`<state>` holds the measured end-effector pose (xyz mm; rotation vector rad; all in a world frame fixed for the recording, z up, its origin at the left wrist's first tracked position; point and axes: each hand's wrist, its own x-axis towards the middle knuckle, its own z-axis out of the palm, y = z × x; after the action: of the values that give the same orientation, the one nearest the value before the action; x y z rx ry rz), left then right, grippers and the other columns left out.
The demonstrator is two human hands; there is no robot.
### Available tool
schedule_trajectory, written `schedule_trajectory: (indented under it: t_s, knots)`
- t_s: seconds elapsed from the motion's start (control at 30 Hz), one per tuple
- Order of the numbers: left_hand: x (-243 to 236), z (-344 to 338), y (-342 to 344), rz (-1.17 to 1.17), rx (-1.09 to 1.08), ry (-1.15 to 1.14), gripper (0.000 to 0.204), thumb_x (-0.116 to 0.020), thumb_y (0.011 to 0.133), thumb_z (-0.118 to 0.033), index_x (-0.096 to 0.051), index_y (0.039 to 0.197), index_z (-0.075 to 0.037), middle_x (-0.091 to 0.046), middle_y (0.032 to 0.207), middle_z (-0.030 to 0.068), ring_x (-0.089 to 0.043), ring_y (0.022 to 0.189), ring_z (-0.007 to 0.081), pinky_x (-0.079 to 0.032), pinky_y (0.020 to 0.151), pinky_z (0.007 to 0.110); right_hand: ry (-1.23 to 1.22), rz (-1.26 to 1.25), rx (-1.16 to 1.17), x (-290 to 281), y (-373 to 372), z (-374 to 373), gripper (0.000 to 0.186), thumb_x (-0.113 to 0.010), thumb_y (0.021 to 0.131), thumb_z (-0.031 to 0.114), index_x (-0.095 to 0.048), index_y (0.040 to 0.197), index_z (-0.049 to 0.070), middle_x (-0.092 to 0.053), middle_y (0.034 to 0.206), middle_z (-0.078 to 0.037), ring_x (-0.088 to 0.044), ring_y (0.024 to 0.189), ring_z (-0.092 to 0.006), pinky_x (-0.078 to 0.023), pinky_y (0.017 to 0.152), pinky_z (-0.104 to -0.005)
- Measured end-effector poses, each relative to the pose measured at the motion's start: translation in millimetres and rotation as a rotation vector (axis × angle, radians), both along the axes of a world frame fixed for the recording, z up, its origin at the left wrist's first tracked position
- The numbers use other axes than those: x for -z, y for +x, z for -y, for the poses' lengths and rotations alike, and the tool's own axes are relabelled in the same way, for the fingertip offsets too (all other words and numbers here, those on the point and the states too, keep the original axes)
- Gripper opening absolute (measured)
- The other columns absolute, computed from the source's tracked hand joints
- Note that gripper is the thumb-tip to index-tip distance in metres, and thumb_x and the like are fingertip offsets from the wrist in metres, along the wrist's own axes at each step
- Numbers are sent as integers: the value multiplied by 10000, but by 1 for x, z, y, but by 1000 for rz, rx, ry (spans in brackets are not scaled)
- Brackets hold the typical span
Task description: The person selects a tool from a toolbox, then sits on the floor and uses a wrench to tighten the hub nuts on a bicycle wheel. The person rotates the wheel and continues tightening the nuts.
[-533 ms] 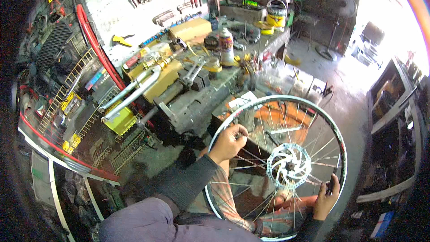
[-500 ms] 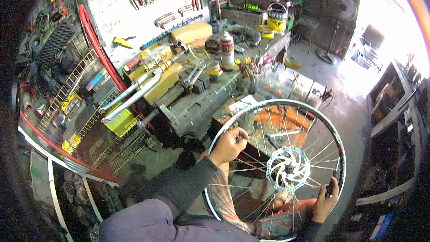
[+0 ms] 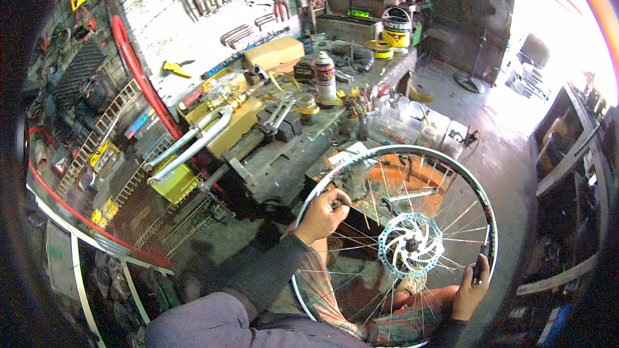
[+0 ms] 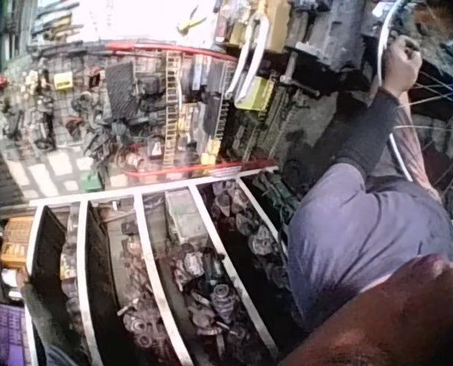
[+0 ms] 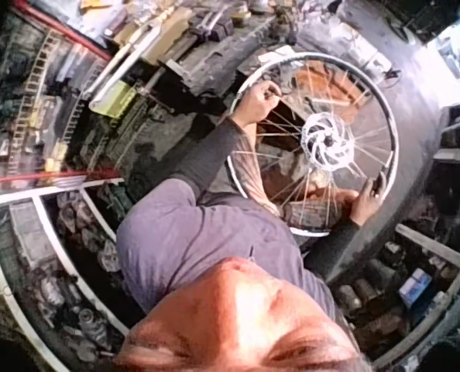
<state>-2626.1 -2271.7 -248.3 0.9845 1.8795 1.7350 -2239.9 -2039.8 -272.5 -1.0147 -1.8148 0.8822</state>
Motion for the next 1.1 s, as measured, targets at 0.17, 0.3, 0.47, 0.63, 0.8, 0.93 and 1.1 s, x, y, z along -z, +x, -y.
schedule_trajectory:
  t_s: [0.17, 0.3, 0.47, 0.63, 0.8, 0.93, 1.1]
  knots:
    - [10, 13, -4, 9, -81, -35, 98, -672, 931, -59, -702, 1025, -52, -650, 806, -10, -583, 741, 56, -493, 664, 276, -4, 6, -33, -14, -14, 7, 438, -633, 985, -25, -627, 1423, -33, -690, 1366, -127, -642, 1246, -219, -476, 1106, -356]
    - [4, 2, 2, -18, -58, 6, 105, -668, 936, -52, -703, 1034, -41, -666, 841, -3, -597, 765, 68, -501, 688, 277, -56, -10, 21, -10, -3, 5, 421, -654, 999, -8, -630, 1418, -31, -694, 1345, -117, -634, 1229, -201, -470, 1095, -335]
    - [7, -6, 3, -92, -13, 86, 91, -681, 941, -42, -681, 1027, -12, -686, 903, 19, -616, 832, 86, -512, 757, 275, -14, -18, 40, -2, 7, 3, 438, -601, 1038, 15, -590, 1470, -60, -666, 1430, -168, -619, 1311, -255, -447, 1144, -363]
    - [10, -1, -1, -14, 24, 35, 77, -671, 964, -41, -681, 1039, -29, -660, 938, -7, -588, 893, 78, -505, 828, 276, 17, 33, 27, 4, 9, -4, 448, -600, 1042, 35, -577, 1475, -81, -645, 1462, -191, -606, 1347, -275, -447, 1156, -382]
    - [8, 2, 0, -22, 4, 39, 81, -686, 959, -58, -678, 1035, -31, -644, 921, -16, -576, 860, 72, -495, 796, 272, 22, 16, 1, 0, 3, -5, 452, -605, 1047, 61, -571, 1471, -94, -640, 1457, -213, -608, 1346, -292, -450, 1155, -393]
    - [5, 3, 0, -43, -16, 35, 82, -692, 959, -69, -675, 1031, -33, -635, 897, -26, -570, 838, 72, -487, 784, 268, 8, 0, 6, 1, 3, -5, 452, -605, 1052, 67, -567, 1472, -98, -640, 1447, -218, -611, 1335, -295, -451, 1153, -397]
    - [14, 2, 1, -48, -26, 67, 77, -701, 956, -83, -682, 1022, -48, -643, 891, -19, -576, 833, 66, -493, 777, 273, 22, -5, -3, -2, 5, 0, 440, -605, 1046, 50, -575, 1460, -97, -653, 1421, -195, -619, 1306, -282, -466, 1132, -392]
